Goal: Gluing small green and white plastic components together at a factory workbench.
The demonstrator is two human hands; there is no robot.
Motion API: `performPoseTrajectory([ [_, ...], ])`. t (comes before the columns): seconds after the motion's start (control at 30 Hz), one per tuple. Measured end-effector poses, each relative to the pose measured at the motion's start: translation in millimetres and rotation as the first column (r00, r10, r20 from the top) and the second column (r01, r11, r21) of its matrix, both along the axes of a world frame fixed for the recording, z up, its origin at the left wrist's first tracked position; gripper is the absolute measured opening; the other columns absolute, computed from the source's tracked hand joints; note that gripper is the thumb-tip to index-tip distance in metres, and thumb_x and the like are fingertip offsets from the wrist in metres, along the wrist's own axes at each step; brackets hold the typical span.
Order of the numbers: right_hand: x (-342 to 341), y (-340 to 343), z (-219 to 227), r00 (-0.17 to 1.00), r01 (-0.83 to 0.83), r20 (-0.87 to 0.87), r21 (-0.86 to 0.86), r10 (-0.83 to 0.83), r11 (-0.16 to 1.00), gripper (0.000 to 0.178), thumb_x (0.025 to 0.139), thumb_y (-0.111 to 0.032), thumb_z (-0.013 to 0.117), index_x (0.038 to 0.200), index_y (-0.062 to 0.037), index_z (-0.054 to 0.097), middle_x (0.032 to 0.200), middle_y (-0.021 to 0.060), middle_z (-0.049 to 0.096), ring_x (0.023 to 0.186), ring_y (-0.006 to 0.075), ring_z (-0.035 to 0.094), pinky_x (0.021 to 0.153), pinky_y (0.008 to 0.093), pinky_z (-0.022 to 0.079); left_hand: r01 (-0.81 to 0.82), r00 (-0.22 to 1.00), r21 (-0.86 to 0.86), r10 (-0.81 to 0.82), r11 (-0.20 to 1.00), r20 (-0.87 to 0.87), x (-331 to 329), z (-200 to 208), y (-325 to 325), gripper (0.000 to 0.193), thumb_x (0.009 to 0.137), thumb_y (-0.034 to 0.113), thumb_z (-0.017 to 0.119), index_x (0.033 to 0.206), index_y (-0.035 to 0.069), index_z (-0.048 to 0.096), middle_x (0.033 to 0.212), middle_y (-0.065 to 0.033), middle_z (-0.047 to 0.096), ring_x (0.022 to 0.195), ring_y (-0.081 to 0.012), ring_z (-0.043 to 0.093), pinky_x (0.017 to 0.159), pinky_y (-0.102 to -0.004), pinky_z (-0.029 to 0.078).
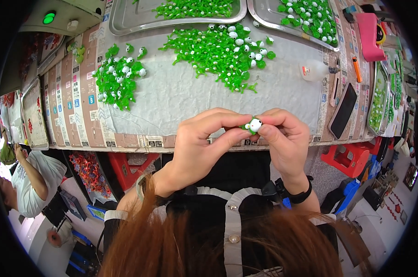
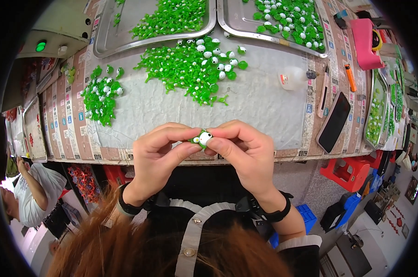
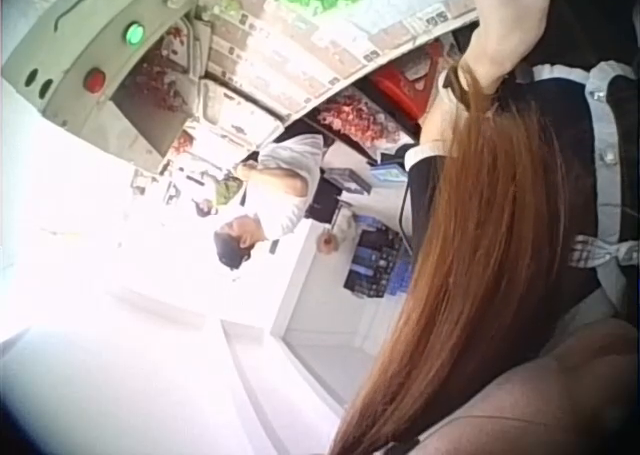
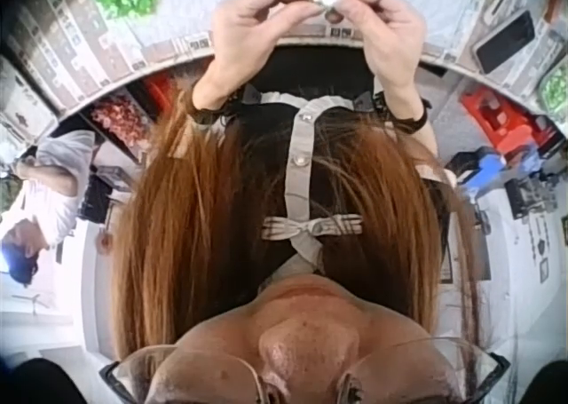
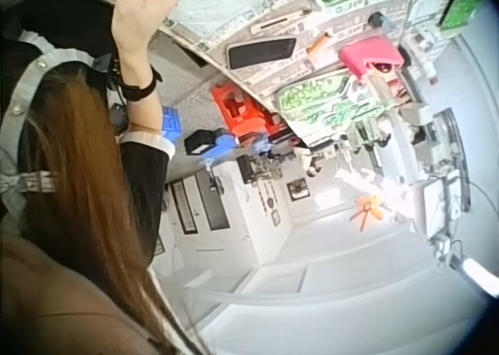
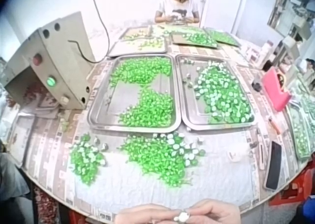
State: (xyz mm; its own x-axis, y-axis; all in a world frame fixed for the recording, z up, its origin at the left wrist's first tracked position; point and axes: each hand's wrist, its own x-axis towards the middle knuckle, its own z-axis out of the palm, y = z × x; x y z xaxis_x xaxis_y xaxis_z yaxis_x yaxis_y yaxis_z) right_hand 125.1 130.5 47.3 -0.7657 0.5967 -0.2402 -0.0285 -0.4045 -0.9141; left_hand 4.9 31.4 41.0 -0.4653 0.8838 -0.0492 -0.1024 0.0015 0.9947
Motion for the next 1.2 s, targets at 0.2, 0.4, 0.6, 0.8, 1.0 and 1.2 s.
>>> performPoseTrajectory([
  [0.2,-1.8,-3.7,0.6,0.998,0.043,0.051,-0.107,-0.038,0.993,0.008,0.076,-0.002,0.052,0.082,0.0037,0.053,0.077,0.0086,0.056,0.065,0.0108,0.054,0.058,0.0204,0.044,-0.054,0.997,-0.046,0.056,0.998,0.046,6.4,-6.2,-1.0,0.014,0.071,0.000,0.056,0.085,-0.001,0.057,0.076,-0.0085,0.058,0.067,-0.0137,0.056,0.058,-0.0223,0.044],
  [0.4,-3.5,-2.6,-5.6,0.996,0.036,0.086,-0.182,-0.020,0.983,0.010,0.076,-0.006,0.053,0.080,0.0026,0.053,0.075,0.0076,0.056,0.061,0.0090,0.052,0.056,0.0192,0.043,-0.004,0.923,-0.149,0.061,0.989,0.381,7.5,0.0,-0.7,0.015,0.076,0.004,0.052,0.089,-0.004,0.052,0.077,-0.0079,0.057,0.070,-0.0106,0.055,0.062,-0.0210,0.045],
  [0.6,-6.3,-1.5,-13.8,0.992,0.077,0.121,-0.260,-0.047,0.963,0.010,0.076,-0.007,0.054,0.078,0.0026,0.053,0.073,0.0065,0.056,0.059,0.0078,0.050,0.054,0.0193,0.041,0.077,0.854,-0.180,0.029,0.981,0.519,2.3,-9.6,2.3,0.017,0.079,0.006,0.049,0.091,-0.006,0.049,0.078,-0.0083,0.057,0.071,-0.0102,0.055,0.064,-0.0206,0.045],
  [0.8,-8.0,-0.8,-22.1,0.991,0.086,0.123,-0.303,-0.050,0.949,0.009,0.076,-0.007,0.053,0.077,0.0016,0.053,0.072,0.0057,0.056,0.060,0.0076,0.050,0.055,0.0189,0.041,0.047,0.858,-0.204,0.065,0.978,0.510,4.7,-15.8,5.5,0.017,0.078,0.006,0.050,0.090,-0.006,0.049,0.077,-0.0078,0.057,0.070,-0.0100,0.054,0.063,-0.0205,0.045],
  [1.0,-0.8,-3.8,-23.7,1.000,0.024,0.002,-0.177,-0.024,0.984,0.007,0.077,-0.005,0.052,0.079,0.0012,0.051,0.075,0.0063,0.055,0.063,0.0087,0.050,0.058,0.0199,0.042,-0.061,0.979,-0.134,0.086,0.989,0.184,14.8,-19.7,-2.2,0.013,0.074,0.002,0.053,0.086,-0.002,0.053,0.075,-0.0075,0.057,0.067,-0.0135,0.055,0.058,-0.0227,0.044],
  [1.2,2.7,-0.9,-21.5,1.000,-0.011,-0.020,-0.103,0.009,0.995,0.004,0.076,-0.002,0.050,0.079,-0.0006,0.048,0.078,0.0088,0.051,0.067,0.0129,0.049,0.059,0.0227,0.041,-0.076,0.992,-0.064,0.069,0.995,-0.108,13.7,-15.3,1.6,0.013,0.070,-0.001,0.057,0.083,0.001,0.055,0.074,-0.0085,0.057,0.065,-0.0175,0.056,0.056,-0.0247,0.044],
])
